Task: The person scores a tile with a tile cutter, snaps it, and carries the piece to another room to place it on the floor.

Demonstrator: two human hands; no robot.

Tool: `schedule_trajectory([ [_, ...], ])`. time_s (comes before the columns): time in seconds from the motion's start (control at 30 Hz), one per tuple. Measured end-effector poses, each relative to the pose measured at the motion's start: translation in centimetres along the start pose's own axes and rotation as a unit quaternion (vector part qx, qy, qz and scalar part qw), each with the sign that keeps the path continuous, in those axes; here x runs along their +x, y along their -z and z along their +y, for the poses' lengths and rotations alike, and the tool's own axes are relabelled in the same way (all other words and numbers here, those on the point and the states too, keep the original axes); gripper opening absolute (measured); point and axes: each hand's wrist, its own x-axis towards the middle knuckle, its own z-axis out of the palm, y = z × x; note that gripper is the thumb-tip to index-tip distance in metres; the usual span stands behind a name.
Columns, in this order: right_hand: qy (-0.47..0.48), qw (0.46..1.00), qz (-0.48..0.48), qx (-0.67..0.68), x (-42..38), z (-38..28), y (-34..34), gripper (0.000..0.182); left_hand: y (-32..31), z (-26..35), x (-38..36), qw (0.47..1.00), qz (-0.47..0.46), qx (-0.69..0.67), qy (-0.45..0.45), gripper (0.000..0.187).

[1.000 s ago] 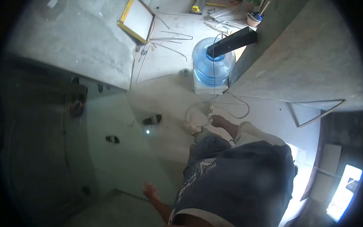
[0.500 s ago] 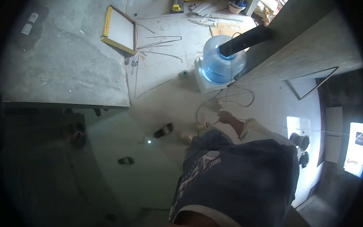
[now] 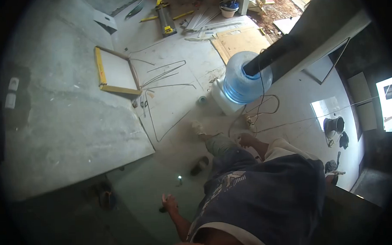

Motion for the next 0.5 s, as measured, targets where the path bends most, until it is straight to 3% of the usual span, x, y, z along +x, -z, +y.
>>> schedule_trajectory([
  [0.13,-0.002,0.999,-0.019,-0.049,5.1,-3.8,2.0,0.051,-6.4,7.2,2.1,0.997,-0.072,-0.039,0.006,0.063],
  [0.2,0.059,0.997,0.012,-0.047,6.2,-8.7,2.6,0.051,-9.9,10.7,0.4,0.988,-0.146,-0.037,0.03,0.066],
  [0.23,0.091,0.994,0.037,-0.051,7.4,-11.7,4.1,0.051,-11.9,12.5,1.5,0.98,-0.192,0.053,-0.013,0.066],
  [0.3,0.216,0.957,0.182,-0.065,14.2,-13.5,3.5,0.058,-14.3,13.3,4.3,0.929,-0.274,0.234,-0.087,0.066],
  [0.33,0.215,0.968,0.131,0.015,11.2,-17.9,6.3,0.063,-15.0,13.2,8.2,0.866,-0.272,0.383,-0.171,0.064],
  [0.37,0.217,0.968,0.082,0.094,7.6,-23.3,9.9,0.069,-15.8,15.5,9.2,0.892,-0.266,0.324,-0.169,0.064],
  [0.43,0.267,0.951,0.089,0.129,8.7,-26.4,11.9,0.076,-17.3,20.6,11.7,0.934,-0.243,0.2,-0.166,0.064],
  [0.5,0.283,0.944,0.076,0.154,9.6,-28.4,13.3,0.081,-18.3,30.2,8.4,0.956,-0.209,0.184,-0.091,0.064],
])
